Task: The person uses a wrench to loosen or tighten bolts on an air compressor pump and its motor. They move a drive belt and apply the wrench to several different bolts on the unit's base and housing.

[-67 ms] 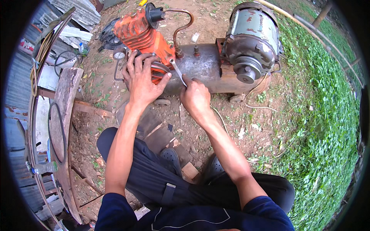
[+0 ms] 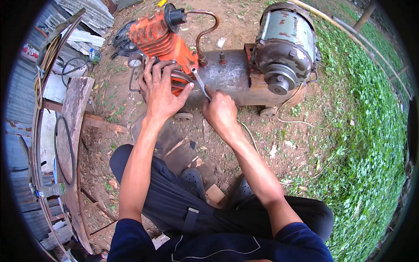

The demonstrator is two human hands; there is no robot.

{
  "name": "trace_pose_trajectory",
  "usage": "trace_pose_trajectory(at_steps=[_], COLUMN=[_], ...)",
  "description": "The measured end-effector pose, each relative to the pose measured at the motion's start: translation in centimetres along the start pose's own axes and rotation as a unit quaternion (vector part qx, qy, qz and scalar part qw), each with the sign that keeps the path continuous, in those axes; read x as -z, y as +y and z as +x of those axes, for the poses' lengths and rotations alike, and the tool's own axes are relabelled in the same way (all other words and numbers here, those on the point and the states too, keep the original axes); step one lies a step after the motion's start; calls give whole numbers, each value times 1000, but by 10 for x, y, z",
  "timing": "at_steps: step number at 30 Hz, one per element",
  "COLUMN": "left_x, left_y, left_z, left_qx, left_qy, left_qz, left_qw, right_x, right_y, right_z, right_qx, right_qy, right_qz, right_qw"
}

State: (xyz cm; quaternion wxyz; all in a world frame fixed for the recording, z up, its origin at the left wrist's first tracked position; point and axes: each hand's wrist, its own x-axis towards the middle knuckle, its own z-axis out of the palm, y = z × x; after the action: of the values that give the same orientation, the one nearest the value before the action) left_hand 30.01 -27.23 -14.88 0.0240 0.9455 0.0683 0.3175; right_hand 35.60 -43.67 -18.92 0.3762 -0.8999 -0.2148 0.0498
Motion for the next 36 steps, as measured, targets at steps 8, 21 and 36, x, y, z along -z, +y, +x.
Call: trace_pose_trajectory(at_steps=[8, 21, 36], left_x=[2, 7, 14], left_y=[2, 4, 2], left_z=[1, 3, 3], left_qx=[3, 21, 7], left_qy=[-7, -27, -58], left_qz=[7, -3, -27], left_qw=[1000, 999, 998], right_x=[-7, 2, 31], right_y=[-6, 10, 72], right_z=[7, 20, 75], right_qx=[18, -14, 205], right_qy=[-14, -71, 37], right_qz=[0, -149, -170], right_qw=[1000, 986, 963])
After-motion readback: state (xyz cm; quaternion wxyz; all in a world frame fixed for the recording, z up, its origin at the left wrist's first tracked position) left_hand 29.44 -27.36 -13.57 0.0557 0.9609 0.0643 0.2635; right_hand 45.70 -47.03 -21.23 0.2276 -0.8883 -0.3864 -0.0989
